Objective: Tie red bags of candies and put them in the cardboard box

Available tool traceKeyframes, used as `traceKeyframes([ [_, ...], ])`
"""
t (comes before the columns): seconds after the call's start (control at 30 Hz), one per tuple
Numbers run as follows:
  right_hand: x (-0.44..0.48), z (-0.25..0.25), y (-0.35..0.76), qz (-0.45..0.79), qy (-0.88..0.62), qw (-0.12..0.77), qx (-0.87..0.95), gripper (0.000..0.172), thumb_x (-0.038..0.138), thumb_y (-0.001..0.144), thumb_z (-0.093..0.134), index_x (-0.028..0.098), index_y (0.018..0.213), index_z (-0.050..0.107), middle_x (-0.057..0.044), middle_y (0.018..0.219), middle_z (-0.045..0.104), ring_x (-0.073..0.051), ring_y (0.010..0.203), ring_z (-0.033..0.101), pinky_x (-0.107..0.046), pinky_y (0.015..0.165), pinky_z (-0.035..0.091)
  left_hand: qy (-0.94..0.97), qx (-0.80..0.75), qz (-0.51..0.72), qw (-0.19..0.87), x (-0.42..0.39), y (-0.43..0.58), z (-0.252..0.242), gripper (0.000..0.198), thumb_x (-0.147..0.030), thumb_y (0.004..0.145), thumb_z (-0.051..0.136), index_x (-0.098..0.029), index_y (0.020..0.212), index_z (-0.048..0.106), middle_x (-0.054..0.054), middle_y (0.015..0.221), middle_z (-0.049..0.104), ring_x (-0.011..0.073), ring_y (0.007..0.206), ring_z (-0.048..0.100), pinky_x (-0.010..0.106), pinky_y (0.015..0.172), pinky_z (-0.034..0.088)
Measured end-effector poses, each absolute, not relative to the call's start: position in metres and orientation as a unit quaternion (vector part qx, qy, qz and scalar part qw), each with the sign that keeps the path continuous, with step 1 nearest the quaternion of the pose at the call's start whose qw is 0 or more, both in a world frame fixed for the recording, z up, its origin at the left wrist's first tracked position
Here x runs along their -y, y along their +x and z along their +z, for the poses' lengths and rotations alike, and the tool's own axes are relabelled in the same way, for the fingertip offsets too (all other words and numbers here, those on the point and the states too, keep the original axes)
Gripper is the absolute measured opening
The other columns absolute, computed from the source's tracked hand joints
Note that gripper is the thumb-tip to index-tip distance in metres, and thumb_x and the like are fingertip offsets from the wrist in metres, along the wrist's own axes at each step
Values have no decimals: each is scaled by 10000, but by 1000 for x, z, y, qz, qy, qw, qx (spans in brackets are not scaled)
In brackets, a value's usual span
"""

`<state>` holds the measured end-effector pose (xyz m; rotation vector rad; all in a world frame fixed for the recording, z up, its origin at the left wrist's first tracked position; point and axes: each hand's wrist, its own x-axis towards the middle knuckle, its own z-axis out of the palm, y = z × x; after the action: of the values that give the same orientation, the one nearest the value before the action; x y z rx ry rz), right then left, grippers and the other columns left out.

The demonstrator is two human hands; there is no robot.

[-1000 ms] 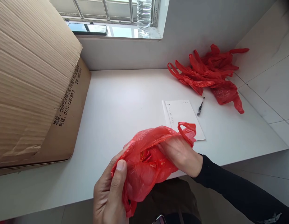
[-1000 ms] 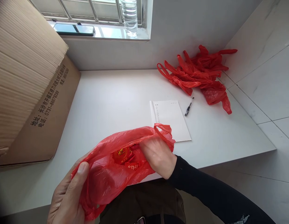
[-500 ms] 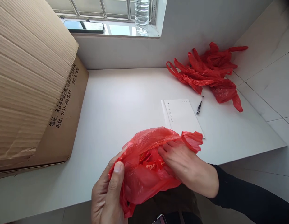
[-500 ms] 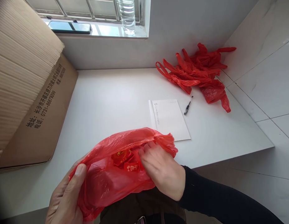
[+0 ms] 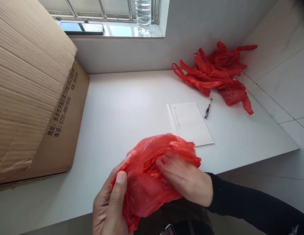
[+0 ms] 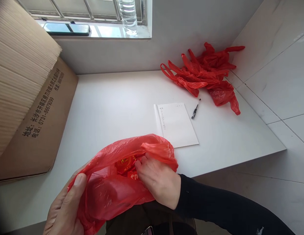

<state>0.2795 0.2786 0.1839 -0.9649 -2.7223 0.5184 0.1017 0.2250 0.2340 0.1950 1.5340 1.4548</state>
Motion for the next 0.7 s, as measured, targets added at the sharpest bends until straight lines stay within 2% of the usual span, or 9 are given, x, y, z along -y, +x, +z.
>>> traceKeyframes([
  [0.1, -272, 170, 289, 172, -274, 197, 926, 432, 105, 1014, 380, 13, 1433, 426, -199, 1245, 688, -265, 1184, 661, -392, 996, 603, 65, -644, 590, 484, -225, 101, 236, 461, -451, 701, 905, -298, 1122, 796, -21, 845, 809, 165, 656, 750, 184, 598, 622],
  [0.2, -273, 169, 298, 170, -254, 212, 928, 463, 91, 1019, 363, 35, 1478, 385, -182, 1311, 674, -264, 1283, 618, -375, 1057, 579, 59, -646, 590, 481, -225, 100, 238, 476, -477, 641, 932, -294, 1062, 804, -29, 794, 789, 188, 701, 763, 202, 647, 633],
  [0.27, -278, 175, 300, 169, -241, 219, 930, 488, 79, 1013, 387, 49, 1500, 358, -171, 1310, 677, -255, 1293, 613, -368, 1068, 575, 60, -637, 592, 491, -227, 100, 240, 452, -474, 620, 940, -286, 1008, 806, -26, 790, 785, 215, 768, 776, 224, 693, 642],
  [0.43, -292, 192, 298, 237, -248, 217, 914, 488, 34, 967, 408, 81, 1452, 439, -147, 1188, 710, -224, 1096, 693, -373, 968, 627, 54, -622, 600, 501, -231, 101, 242, 385, -420, 635, 933, -288, 973, 804, -30, 788, 781, 215, 791, 777, 223, 731, 640],
  [0.57, -294, 195, 297, 257, -239, 226, 909, 478, 106, 1007, 348, 125, 1473, 450, -116, 1232, 711, -216, 1172, 677, -357, 1029, 603, 53, -635, 584, 503, -230, 99, 241, 340, -495, 678, 900, -271, 906, 782, -24, 784, 774, 205, 778, 773, 194, 700, 632],
  [0.7, -294, 192, 296, 267, -277, 229, 894, 503, 79, 1026, 274, 179, 1475, 477, -93, 1294, 702, -229, 1269, 655, -382, 1068, 581, 58, -637, 585, 499, -230, 98, 241, 360, -513, 660, 903, -257, 875, 768, -13, 777, 769, 237, 845, 778, 208, 710, 636],
])
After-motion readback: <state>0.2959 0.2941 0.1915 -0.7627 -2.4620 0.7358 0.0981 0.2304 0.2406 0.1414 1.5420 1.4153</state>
